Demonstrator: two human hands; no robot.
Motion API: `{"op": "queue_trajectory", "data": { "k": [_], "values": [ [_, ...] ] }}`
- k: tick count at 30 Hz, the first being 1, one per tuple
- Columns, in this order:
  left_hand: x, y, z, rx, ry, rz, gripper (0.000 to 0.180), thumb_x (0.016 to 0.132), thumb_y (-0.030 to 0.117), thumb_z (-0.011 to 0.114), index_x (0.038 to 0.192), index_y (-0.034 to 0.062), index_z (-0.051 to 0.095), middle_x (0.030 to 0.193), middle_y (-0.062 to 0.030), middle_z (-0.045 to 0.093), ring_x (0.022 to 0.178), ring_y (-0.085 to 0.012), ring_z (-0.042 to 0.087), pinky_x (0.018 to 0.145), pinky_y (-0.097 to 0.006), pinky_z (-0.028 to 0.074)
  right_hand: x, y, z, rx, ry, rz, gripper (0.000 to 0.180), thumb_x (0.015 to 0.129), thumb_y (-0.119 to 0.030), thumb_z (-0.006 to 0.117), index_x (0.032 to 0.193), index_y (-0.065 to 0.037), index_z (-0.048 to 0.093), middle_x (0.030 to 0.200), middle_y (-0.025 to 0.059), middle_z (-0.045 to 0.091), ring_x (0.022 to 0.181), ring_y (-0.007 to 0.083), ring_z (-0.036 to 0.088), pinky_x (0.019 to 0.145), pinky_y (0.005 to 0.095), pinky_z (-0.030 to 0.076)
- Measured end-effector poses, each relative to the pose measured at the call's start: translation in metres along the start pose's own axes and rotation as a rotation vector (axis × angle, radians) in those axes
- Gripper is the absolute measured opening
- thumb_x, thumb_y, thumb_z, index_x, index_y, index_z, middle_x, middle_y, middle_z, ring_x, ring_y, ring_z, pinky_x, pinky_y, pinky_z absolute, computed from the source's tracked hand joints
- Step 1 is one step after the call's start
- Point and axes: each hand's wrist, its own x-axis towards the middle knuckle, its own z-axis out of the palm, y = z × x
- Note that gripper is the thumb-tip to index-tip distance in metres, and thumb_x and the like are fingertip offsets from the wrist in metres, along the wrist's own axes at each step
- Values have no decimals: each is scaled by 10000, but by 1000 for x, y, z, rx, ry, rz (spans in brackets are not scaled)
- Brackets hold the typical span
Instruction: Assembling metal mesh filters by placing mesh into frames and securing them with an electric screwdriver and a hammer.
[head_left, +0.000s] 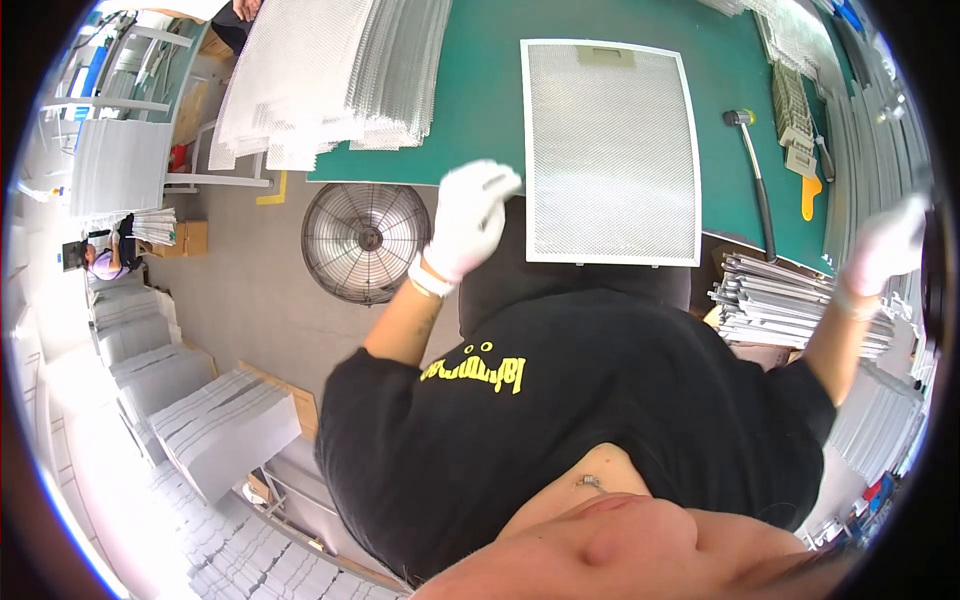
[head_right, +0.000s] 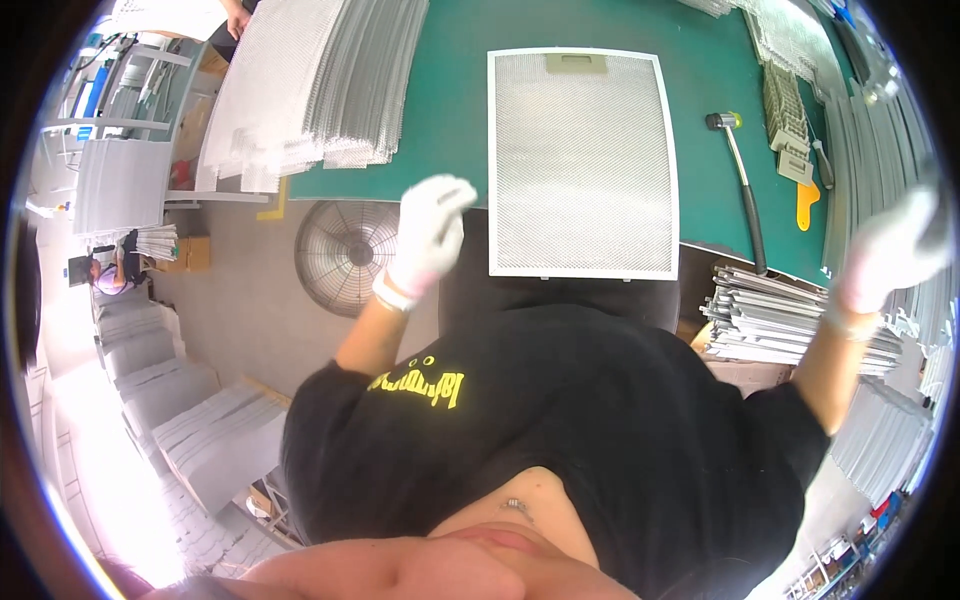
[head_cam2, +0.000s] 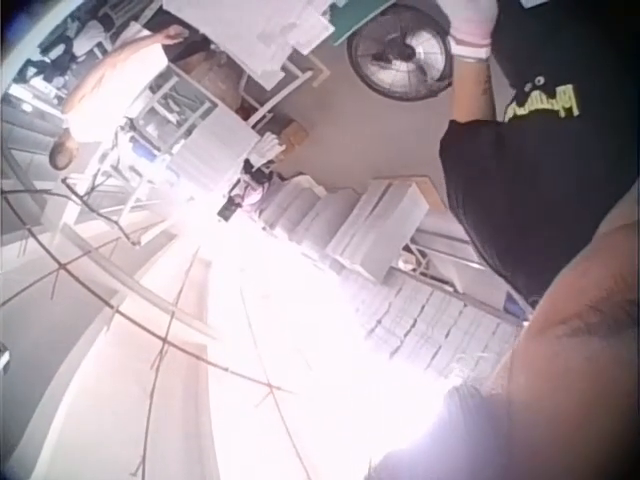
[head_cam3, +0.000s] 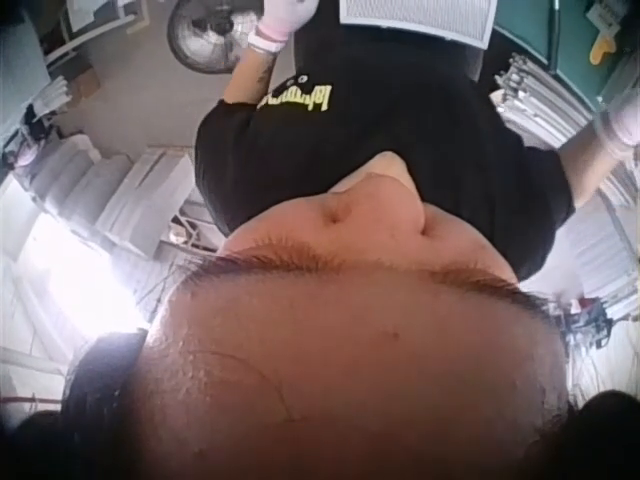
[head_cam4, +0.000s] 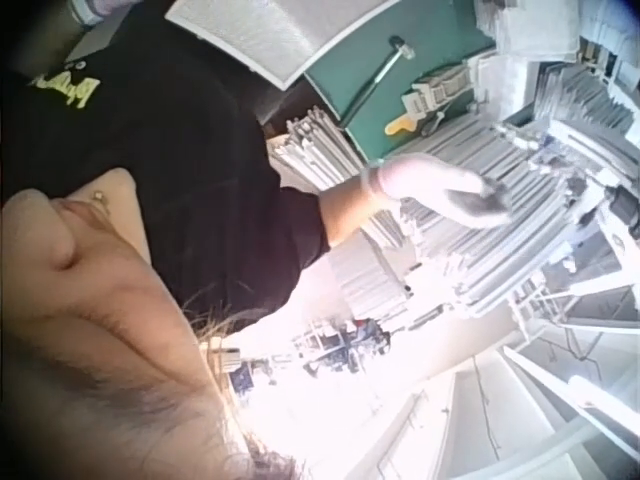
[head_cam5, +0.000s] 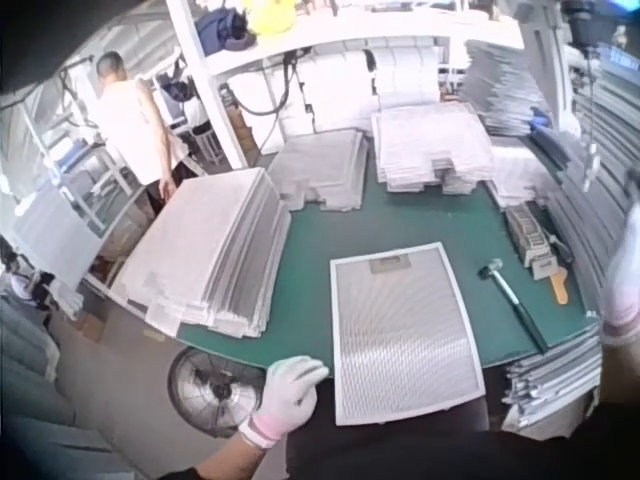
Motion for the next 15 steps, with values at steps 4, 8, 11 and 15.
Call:
{"op": "queue_trajectory", "data": {
  "k": [4,8,11,15],
  "values": [
    [-28,15,7,168,-152,55,467,704,-9,609,1142,125,694,1191,-47,647,1137,-304,585,1009,-452,438,-160,44,27,-236,-784,101,596,882,-244,695,1417,-56,513,1319,209,574,1253,328,542,1091,429,403],
    [-30,16,21,105,-202,46,456,746,29,632,1182,160,662,1253,-52,624,1188,-314,556,1059,-493,400,-191,45,36,-581,-1009,240,536,952,-134,564,1468,-75,430,1231,230,565,1108,405,574,937,473,477],
    [-29,16,28,87,-167,56,422,758,58,653,1166,162,662,1251,-55,624,1189,-313,554,1062,-502,395,-183,39,51,-476,-1005,323,516,971,-88,528,1474,-64,413,1225,221,582,1113,405,583,931,466,484],
    [-36,17,39,71,-61,-8,424,755,57,666,1167,155,662,1244,-65,617,1199,-326,541,1064,-508,386,-163,31,87,-58,-835,269,534,981,-73,524,1496,-52,387,1335,218,569,1203,385,574,1010,417,463]
  ]
}}
